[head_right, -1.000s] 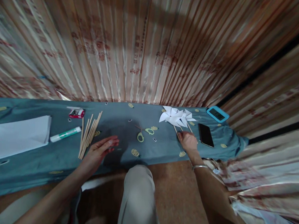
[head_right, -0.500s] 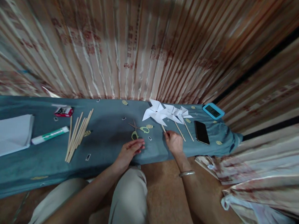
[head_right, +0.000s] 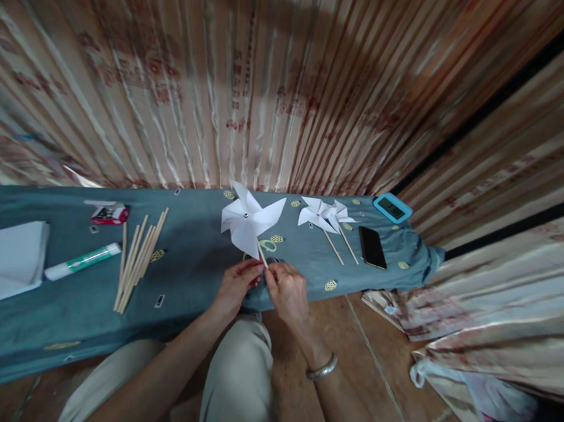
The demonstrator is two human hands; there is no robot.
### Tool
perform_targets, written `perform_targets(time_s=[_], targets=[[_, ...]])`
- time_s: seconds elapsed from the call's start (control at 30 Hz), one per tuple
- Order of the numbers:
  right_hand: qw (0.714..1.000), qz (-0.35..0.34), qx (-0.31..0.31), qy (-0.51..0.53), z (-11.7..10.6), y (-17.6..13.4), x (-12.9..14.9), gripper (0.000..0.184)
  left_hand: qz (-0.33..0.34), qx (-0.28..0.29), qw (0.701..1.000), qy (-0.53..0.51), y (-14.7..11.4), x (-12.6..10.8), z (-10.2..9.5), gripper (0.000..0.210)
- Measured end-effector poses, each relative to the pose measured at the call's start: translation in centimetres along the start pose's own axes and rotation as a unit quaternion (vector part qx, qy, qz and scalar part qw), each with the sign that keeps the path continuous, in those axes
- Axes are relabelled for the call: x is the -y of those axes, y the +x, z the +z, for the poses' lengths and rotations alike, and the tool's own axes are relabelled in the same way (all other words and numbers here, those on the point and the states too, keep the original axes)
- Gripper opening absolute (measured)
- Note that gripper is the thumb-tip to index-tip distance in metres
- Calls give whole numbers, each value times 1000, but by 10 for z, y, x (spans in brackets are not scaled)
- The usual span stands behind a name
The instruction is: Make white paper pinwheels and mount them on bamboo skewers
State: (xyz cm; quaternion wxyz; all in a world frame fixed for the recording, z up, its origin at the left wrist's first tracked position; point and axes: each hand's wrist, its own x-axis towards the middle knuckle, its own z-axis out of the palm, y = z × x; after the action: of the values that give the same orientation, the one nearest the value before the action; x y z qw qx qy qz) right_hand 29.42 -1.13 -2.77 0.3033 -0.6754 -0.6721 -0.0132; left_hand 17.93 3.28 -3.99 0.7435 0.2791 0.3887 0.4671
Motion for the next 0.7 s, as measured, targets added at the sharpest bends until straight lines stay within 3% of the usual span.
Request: perform_targets(time_s=[0.23,0.33,0.43,0.57,0.7], targets=[[998,-19,37,41,-14,-5,3,18,17,3,1000,17,-2,-3,-3,33],[998,36,56,-21,-27,5,-30,23,19,-6,999,26,-4,-7,-5,34],[961,174,78,-202,-40,25,-80,30,21,-15,999,31,-7,-13,-9,36],[930,228,103,-268,-46,45,-133,29,23,-20,999,39,-14,-21,-13,35],[909,251,135,-303,-41,50,-152,34,27,-21,998,54,-18,-28,-17,35]])
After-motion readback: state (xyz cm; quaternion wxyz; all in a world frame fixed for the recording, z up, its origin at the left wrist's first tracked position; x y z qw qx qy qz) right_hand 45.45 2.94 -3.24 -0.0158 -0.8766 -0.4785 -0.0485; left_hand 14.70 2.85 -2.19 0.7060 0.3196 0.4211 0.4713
